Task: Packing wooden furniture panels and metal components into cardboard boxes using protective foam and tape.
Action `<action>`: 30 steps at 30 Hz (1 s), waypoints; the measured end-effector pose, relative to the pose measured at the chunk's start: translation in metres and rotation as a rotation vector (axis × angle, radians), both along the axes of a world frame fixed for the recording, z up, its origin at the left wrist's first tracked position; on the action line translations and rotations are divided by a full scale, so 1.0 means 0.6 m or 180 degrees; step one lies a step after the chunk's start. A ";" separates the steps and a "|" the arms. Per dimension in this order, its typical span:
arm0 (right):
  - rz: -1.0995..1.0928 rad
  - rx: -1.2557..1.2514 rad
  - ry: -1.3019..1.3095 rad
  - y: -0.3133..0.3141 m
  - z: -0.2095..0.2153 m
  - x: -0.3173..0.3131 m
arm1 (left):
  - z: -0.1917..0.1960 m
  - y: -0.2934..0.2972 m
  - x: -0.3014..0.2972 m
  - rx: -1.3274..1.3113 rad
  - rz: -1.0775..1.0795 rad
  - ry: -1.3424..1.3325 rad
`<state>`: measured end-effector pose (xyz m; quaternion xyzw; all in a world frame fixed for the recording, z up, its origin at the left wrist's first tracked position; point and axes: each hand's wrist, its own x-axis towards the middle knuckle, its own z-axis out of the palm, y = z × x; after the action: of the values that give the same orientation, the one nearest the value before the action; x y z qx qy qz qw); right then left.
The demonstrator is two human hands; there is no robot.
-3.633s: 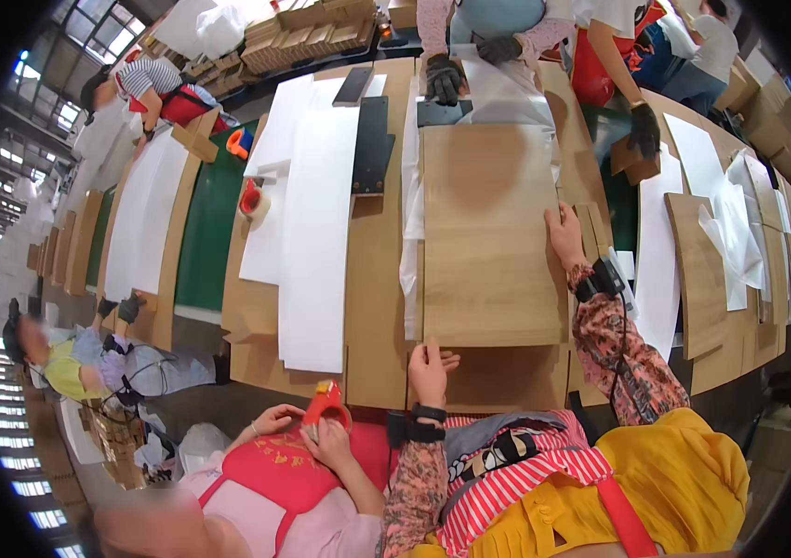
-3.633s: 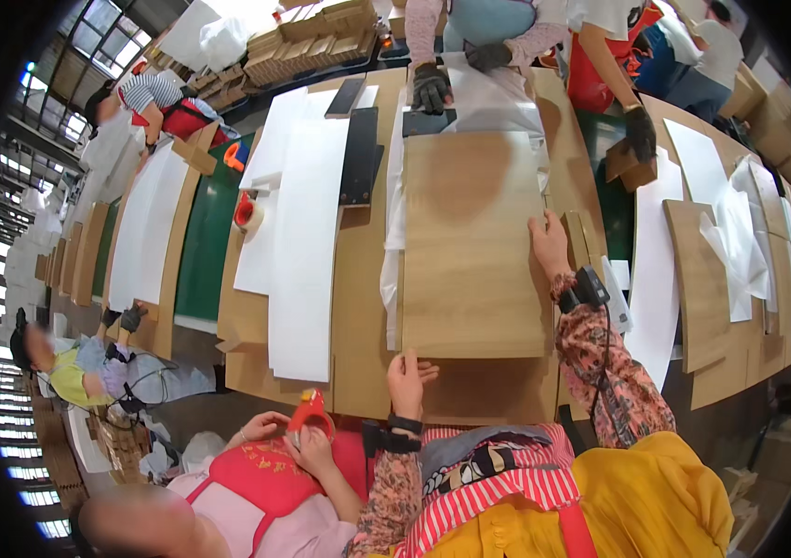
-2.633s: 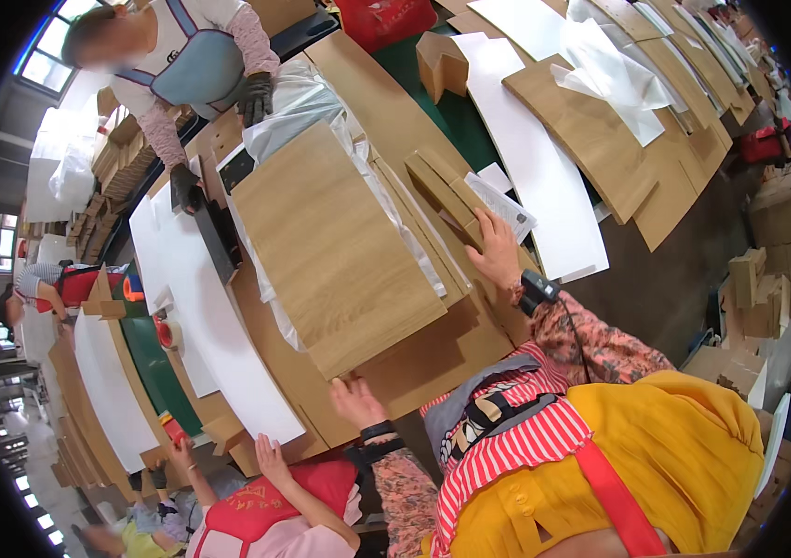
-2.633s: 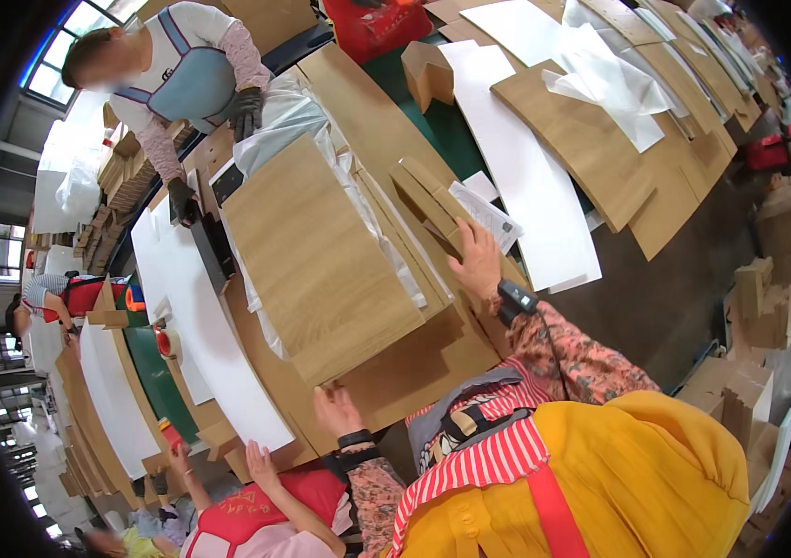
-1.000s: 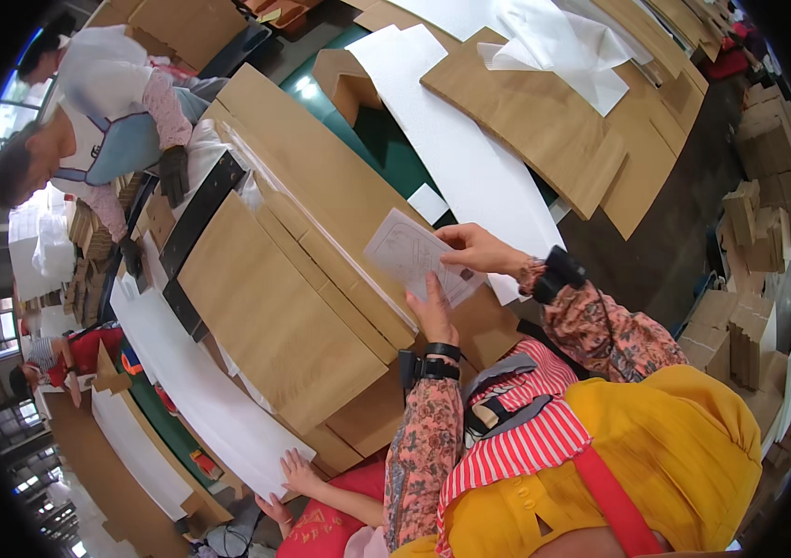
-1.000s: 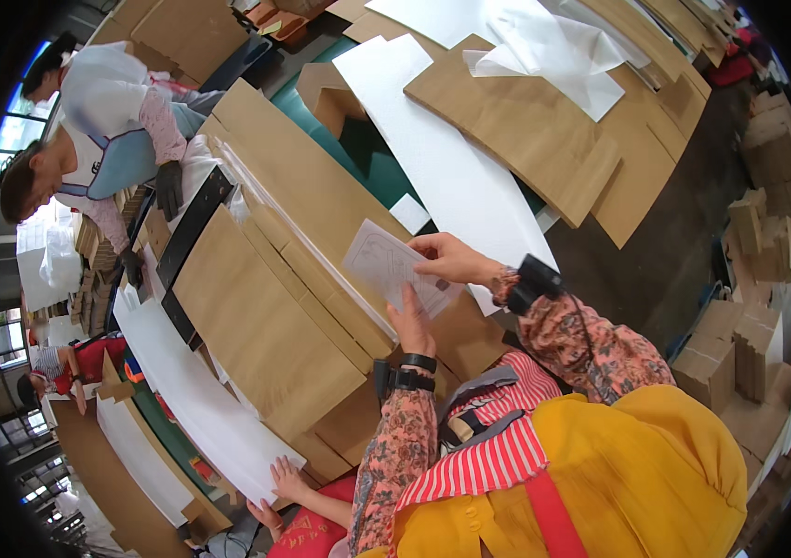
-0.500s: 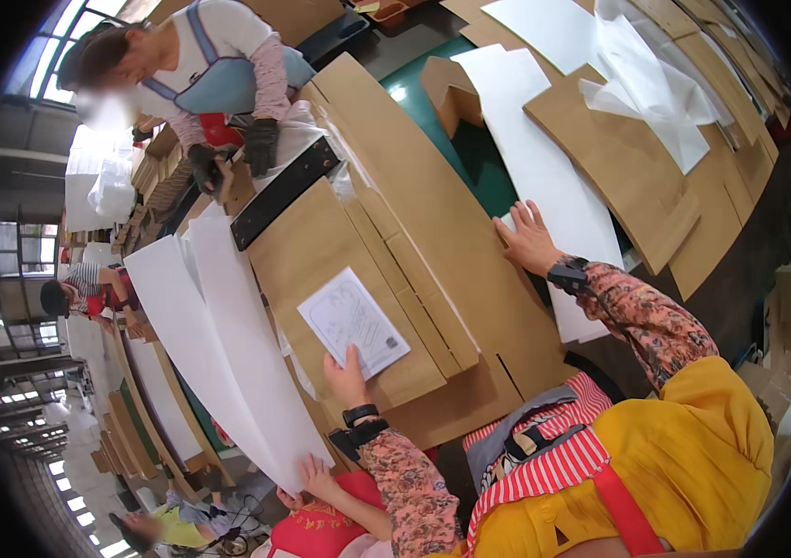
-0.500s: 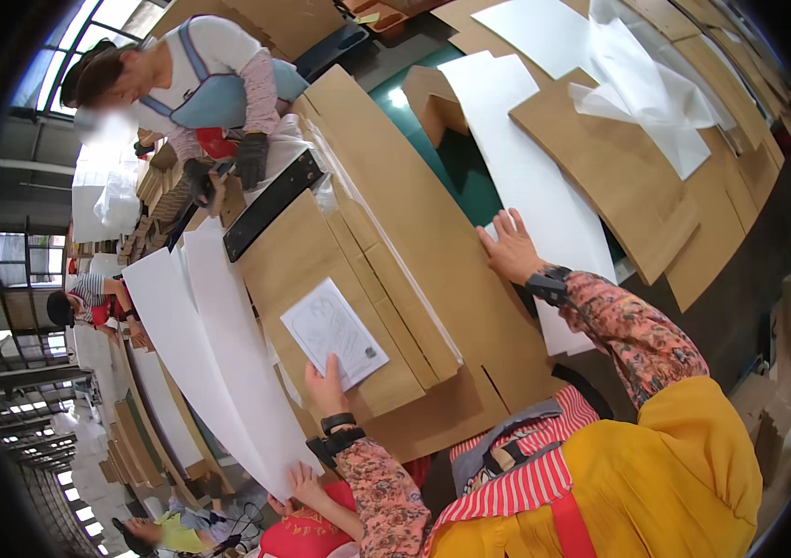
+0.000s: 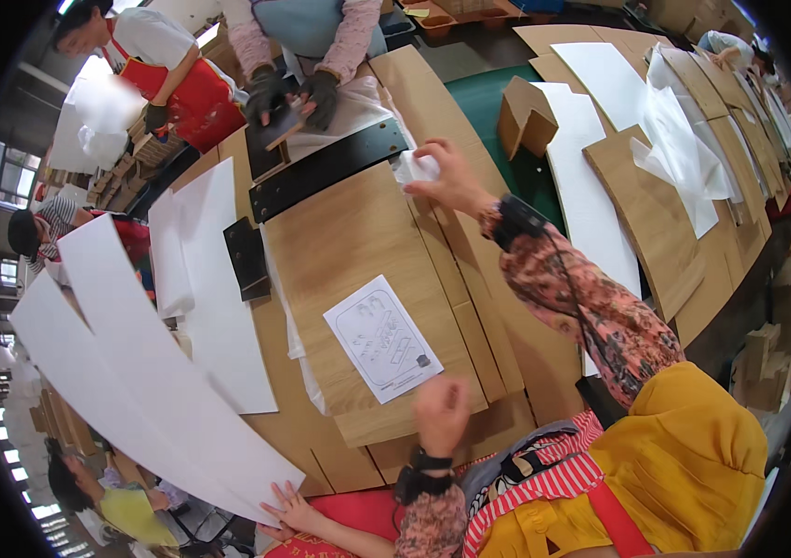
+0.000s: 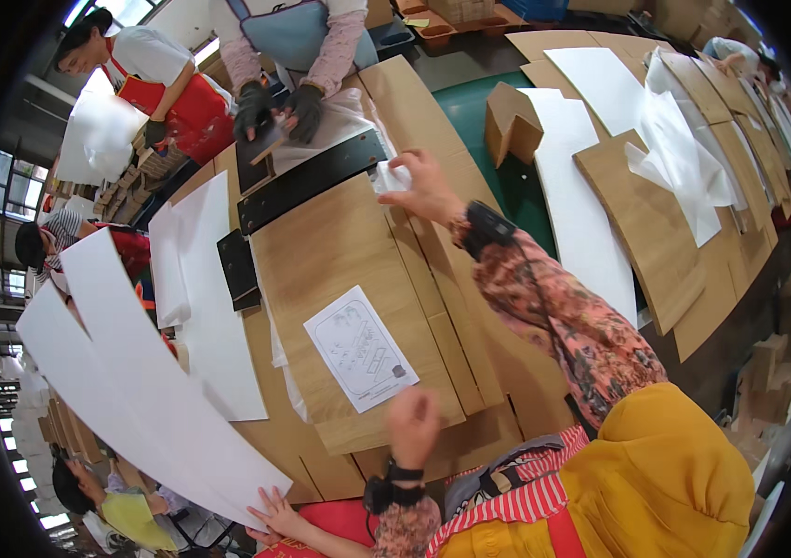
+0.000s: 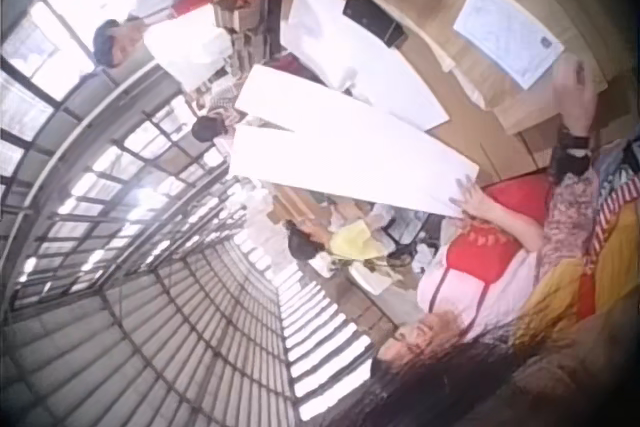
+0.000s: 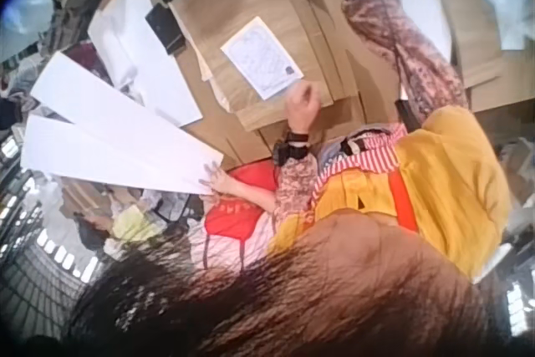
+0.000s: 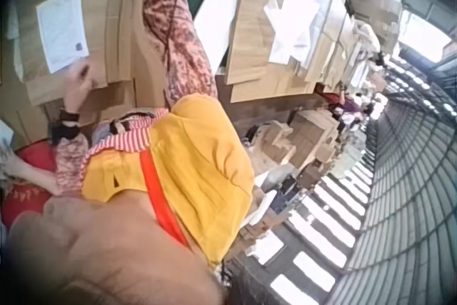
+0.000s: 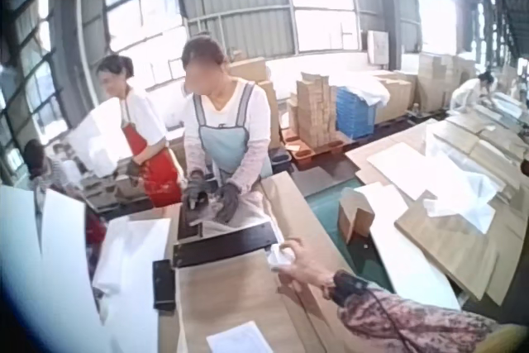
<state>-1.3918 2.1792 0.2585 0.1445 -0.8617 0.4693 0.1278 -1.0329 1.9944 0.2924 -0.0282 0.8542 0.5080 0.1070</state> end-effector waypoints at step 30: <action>0.0720 -0.1113 -0.0895 0.143 0.089 0.345 | -0.100 0.166 0.222 0.1343 -0.1028 -0.0155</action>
<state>-1.1848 2.2651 0.3117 0.1491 -0.7551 0.6380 -0.0236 -0.8998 2.0938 0.2322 0.1192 0.7200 0.6503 0.2107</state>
